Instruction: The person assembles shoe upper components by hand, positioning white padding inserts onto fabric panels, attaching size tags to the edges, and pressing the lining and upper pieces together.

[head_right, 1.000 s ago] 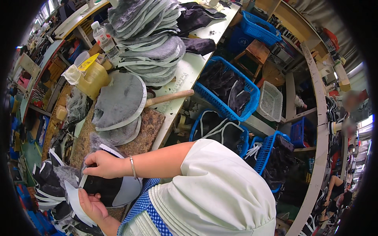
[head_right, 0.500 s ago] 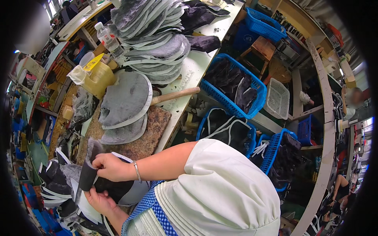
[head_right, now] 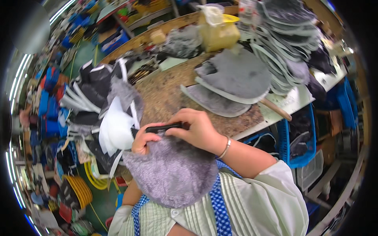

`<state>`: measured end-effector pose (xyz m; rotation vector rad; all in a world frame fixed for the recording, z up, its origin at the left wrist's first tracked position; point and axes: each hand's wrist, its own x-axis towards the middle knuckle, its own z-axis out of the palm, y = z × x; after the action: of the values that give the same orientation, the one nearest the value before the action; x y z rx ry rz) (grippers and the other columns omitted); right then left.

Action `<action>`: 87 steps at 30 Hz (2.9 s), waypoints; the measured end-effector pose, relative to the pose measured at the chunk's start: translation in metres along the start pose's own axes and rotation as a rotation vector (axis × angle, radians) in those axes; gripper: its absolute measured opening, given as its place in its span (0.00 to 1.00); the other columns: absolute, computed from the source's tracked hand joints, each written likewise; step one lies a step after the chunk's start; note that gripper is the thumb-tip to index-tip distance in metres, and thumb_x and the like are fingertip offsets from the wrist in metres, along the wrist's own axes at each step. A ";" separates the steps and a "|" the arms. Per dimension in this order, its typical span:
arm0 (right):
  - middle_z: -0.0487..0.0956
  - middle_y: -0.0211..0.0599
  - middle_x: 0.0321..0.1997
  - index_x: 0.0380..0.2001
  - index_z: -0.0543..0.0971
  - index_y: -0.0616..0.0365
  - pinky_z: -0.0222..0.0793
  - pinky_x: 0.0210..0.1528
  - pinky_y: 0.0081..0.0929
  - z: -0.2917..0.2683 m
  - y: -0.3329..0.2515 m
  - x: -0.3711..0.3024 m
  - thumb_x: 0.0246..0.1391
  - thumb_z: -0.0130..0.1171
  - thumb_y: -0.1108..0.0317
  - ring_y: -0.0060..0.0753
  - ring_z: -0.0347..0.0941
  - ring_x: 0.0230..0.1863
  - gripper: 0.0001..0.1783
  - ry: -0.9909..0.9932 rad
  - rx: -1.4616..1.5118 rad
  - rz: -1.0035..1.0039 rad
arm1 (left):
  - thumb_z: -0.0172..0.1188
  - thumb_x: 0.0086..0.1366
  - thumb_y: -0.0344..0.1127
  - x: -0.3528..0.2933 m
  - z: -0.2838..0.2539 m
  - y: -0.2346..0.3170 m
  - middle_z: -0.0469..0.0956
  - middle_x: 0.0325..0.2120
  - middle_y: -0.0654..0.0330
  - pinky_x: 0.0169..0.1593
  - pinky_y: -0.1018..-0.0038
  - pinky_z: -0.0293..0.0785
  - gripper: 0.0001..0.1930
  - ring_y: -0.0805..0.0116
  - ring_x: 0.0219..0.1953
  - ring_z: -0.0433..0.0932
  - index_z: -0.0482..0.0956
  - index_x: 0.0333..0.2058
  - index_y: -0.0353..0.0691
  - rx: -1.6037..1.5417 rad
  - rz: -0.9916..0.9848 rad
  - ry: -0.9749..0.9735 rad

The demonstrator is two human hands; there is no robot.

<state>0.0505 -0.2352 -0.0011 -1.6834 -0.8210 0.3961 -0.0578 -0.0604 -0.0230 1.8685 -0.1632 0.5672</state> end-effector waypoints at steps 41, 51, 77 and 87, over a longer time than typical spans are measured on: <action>0.76 0.32 0.25 0.28 0.81 0.62 0.65 0.30 0.22 0.007 -0.008 0.019 0.45 0.69 0.70 0.23 0.71 0.26 0.08 -0.124 0.114 -0.019 | 0.62 0.53 0.16 0.007 -0.011 0.029 0.80 0.32 0.50 0.33 0.81 0.74 0.20 0.75 0.28 0.77 0.59 0.21 0.45 -0.833 -0.732 0.369; 0.78 0.26 0.31 0.32 0.80 0.65 0.69 0.35 0.14 0.002 -0.004 0.020 0.46 0.66 0.80 0.16 0.74 0.33 0.07 -0.127 0.516 0.214 | 0.62 0.51 0.14 0.002 -0.019 0.030 0.80 0.32 0.50 0.27 0.85 0.67 0.23 0.82 0.23 0.71 0.57 0.21 0.47 -0.672 -0.644 0.386; 0.69 0.27 0.21 0.49 0.72 0.59 0.65 0.24 0.16 -0.017 0.039 -0.023 0.39 0.73 0.72 0.16 0.65 0.20 0.31 0.187 -0.242 0.164 | 0.61 0.57 0.21 -0.052 -0.035 -0.024 0.78 0.34 0.56 0.33 0.81 0.71 0.30 0.76 0.33 0.76 0.56 0.56 0.35 0.320 -0.622 0.117; 0.76 0.37 0.33 0.49 0.73 0.55 0.71 0.37 0.30 -0.003 0.043 -0.017 0.42 0.68 0.66 0.35 0.75 0.34 0.28 0.103 -0.773 -0.074 | 0.61 0.53 0.22 -0.049 -0.010 -0.022 0.71 0.43 0.47 0.44 0.64 0.71 0.27 0.54 0.44 0.73 0.64 0.53 0.33 0.901 -0.303 0.287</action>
<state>0.0536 -0.2532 -0.0437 -2.3461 -1.0283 -0.0869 -0.0956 -0.0507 -0.0614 2.5656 0.6597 0.7554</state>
